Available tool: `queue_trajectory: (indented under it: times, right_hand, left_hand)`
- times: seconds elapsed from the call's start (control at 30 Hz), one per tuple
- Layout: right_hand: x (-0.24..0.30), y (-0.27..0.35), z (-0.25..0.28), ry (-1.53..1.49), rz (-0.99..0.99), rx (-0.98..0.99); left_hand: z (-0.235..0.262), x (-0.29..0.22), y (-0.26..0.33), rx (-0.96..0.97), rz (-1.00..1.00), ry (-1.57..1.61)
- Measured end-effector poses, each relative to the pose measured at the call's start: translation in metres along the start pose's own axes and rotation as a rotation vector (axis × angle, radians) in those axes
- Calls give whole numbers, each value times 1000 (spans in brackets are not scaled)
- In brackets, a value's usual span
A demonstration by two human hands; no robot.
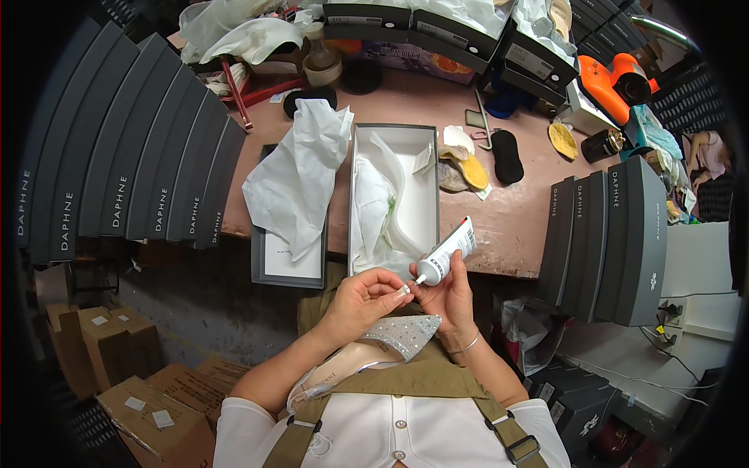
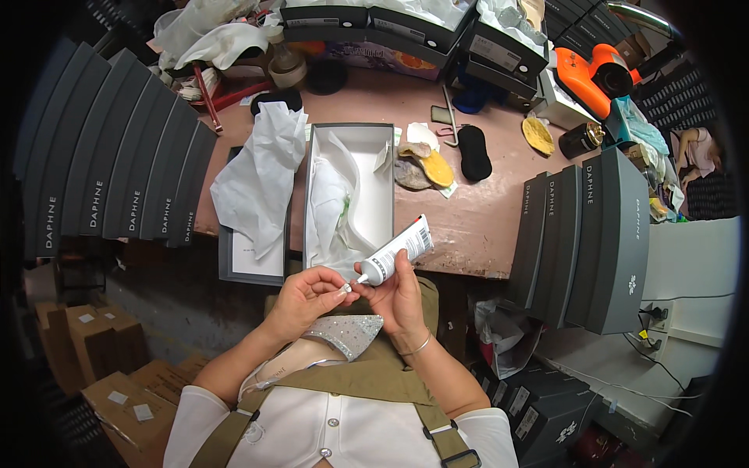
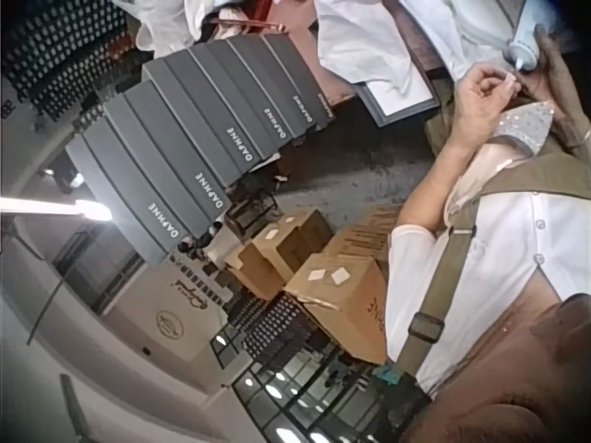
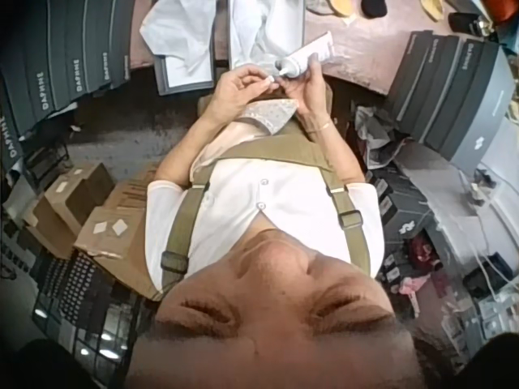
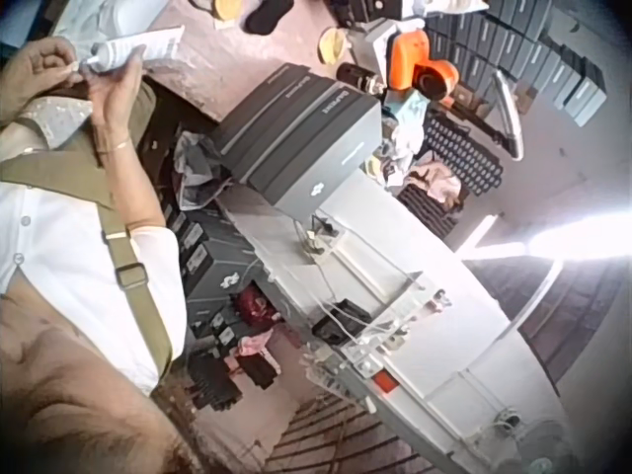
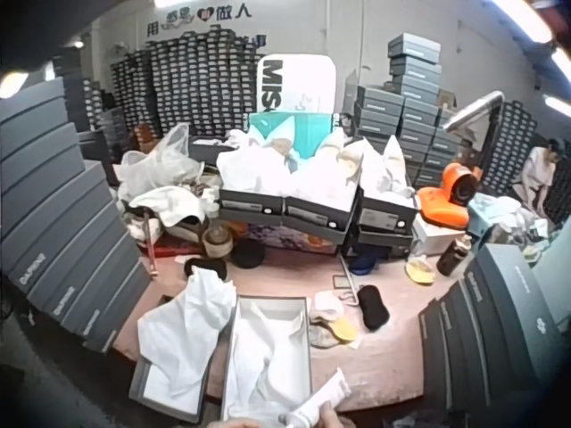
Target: The recorder is packing high-heeled shoes into boxes, using tissue paper and applying glue for minor repairs.
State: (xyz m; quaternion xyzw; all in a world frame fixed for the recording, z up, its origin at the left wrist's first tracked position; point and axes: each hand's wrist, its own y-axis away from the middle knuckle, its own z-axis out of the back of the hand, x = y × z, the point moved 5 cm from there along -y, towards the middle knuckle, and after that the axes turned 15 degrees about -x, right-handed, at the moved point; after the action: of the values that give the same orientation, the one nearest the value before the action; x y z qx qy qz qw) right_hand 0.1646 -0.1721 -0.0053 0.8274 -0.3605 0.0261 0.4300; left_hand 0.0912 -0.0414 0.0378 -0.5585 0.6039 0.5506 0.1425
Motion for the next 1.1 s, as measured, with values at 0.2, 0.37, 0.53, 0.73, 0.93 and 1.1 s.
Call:
queue_trajectory:
  times: [0.2,0.37,0.53,0.73,0.93,1.1]
  right_hand:
    - [0,2,-3,20,12,-56]
    - [-1,-1,1,-30,-20,46]
    - [0,0,0,23,12,-11]
    - [14,5,-3,127,199,44]
    - [28,15,-10,359,445,80]
    - [16,10,2,399,350,69]
  left_hand:
    - [0,0,1,1,6,-8]
    - [0,1,1,0,8,-3]
    - [1,2,1,-3,22,3]
    - [5,3,2,-54,-21,-78]
    - [4,1,5,-89,-71,-162]
    - [3,4,4,-86,-75,-191]
